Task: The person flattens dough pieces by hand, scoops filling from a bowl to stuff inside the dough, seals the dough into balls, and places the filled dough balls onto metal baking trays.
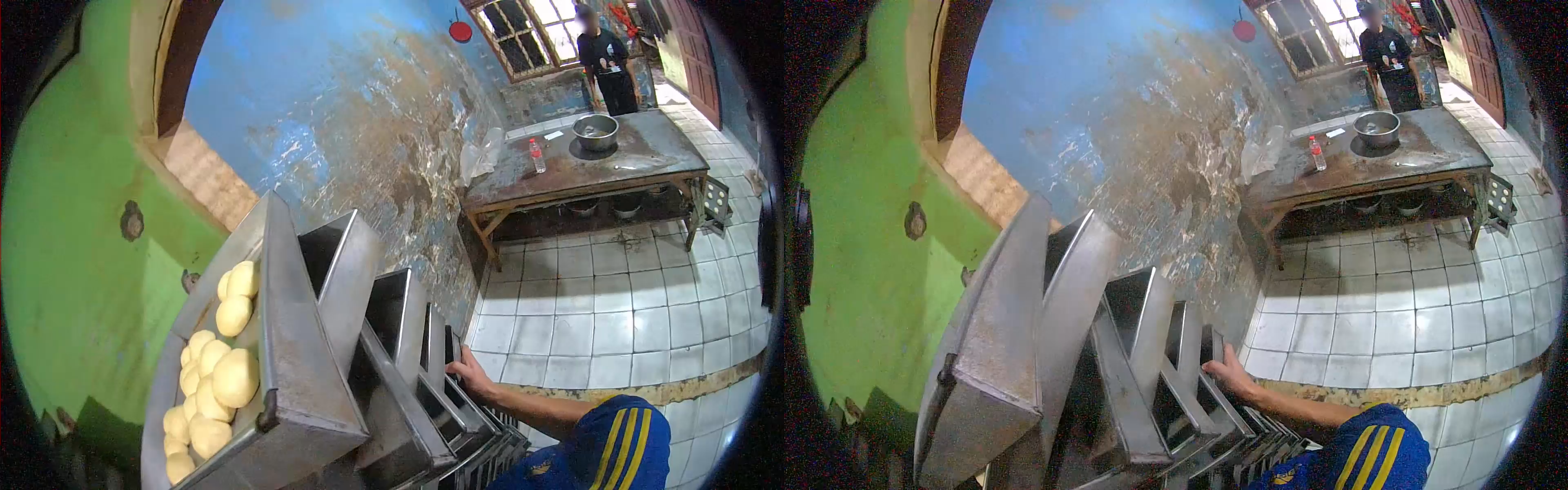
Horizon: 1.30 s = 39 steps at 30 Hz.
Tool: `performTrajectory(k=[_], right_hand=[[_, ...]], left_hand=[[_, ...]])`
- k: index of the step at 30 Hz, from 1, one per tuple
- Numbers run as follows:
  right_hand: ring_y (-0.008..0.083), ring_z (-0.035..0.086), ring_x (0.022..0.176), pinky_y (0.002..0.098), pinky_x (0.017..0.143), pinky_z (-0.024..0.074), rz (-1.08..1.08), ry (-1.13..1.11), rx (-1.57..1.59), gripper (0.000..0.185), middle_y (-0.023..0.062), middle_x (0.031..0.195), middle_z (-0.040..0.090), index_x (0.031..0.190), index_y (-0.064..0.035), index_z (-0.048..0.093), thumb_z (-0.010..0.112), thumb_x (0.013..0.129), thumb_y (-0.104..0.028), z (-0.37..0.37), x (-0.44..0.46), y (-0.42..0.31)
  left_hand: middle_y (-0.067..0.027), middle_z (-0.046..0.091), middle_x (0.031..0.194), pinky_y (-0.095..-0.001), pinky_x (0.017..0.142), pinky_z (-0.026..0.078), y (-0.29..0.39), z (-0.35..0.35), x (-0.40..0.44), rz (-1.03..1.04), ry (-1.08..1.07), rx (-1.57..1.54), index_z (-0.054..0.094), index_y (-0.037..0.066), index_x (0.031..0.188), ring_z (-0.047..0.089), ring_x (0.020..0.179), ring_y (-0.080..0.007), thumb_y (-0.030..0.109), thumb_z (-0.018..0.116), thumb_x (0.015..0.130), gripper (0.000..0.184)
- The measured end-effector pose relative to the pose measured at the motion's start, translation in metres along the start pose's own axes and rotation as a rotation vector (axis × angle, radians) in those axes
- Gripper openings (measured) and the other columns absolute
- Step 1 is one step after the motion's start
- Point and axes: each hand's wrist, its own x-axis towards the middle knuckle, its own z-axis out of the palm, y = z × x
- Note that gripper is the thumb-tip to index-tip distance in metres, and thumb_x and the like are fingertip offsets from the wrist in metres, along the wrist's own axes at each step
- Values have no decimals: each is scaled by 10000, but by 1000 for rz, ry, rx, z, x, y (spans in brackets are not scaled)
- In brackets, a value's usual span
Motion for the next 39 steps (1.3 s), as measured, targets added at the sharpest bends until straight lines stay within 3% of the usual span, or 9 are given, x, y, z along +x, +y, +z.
performTrajectory(k=[3, 13, 15, 17, 22, 29, 31, 37, 39], right_hand=[[217, 531, 1121, 338, 991, 439, 68, -35, 6, 700, 123, 1225, 569, 1442, 43, 406, 645, 848, -240, -21, -4, -48], [204, 587, 1025, 356, 890, 493, -100, 45, 203, 541, 127, 1115, 606, 1309, 10, 481, 690, 898, -271, -178, 3, -162], [207, 611, 1031, 364, 903, 513, -95, 61, 203, 643, 142, 1127, 628, 1349, 47, 464, 728, 902, -333, -240, 8, -188], [228, 613, 1028, 361, 921, 507, -229, 193, 32, 550, 144, 1103, 630, 1308, 37, 476, 703, 935, -298, -305, 3, -229], [227, 593, 1018, 367, 914, 503, -141, 317, -30, 526, 136, 1101, 619, 1291, 31, 470, 681, 945, -304, -462, -14, -338], [182, 545, 1039, 317, 953, 468, -330, 451, 49, 528, 103, 1137, 561, 1307, 21, 485, 679, 903, -260, -682, 44, -414], [209, 571, 1022, 385, 934, 494, -396, 492, -95, 492, 124, 1144, 582, 1303, 11, 464, 661, 967, -290, -762, 70, -426], [160, 635, 977, 288, 814, 530, -662, 442, 116, 574, 105, 1178, 609, 1420, -18, 400, 667, 957, -229, -966, 143, -517], [136, 600, 957, 313, 806, 514, -553, 594, 77, 637, 55, 1080, 618, 1403, -17, 426, 701, 916, -320, -1039, 164, -547]], left_hand=[[-143, 564, 1492, -460, 1091, 462, 19, 42, -15, 31, -50, 5, 483, 84, 1548, 562, 1325, -298, 436, 429, 1107, 567], [-144, 575, 1473, -458, 1067, 479, 86, 273, -99, 134, -322, 40, 486, 82, 1541, 578, 1299, -295, 418, 439, 1104, 553], [-144, 577, 1469, -458, 1062, 482, 96, 344, -117, 153, -395, 37, 487, 82, 1539, 581, 1294, -294, 415, 441, 1104, 550], [-144, 579, 1466, -457, 1058, 486, 105, 425, -134, 168, -493, 36, 487, 81, 1538, 584, 1289, -294, 411, 443, 1103, 547], [-144, 584, 1456, -456, 1046, 494, 123, 618, -188, 165, -697, 43, 489, 80, 1534, 591, 1276, -292, 402, 448, 1102, 541], [-145, 592, 1443, -455, 1029, 506, 146, 868, -235, 156, -948, 60, 491, 78, 1529, 602, 1258, -290, 390, 455, 1101, 531], [-145, 594, 1439, -455, 1025, 509, 146, 944, -244, 158, -1024, 74, 492, 78, 1528, 605, 1252, -289, 386, 457, 1100, 528], [-145, 600, 1428, -453, 1010, 520, 156, 1184, -258, 157, -1238, 73, 494, 77, 1524, 615, 1237, -287, 375, 464, 1099, 520], [-145, 603, 1424, -453, 1006, 523, 164, 1260, -263, 155, -1309, 73, 494, 76, 1522, 618, 1232, -287, 372, 466, 1098, 517]])
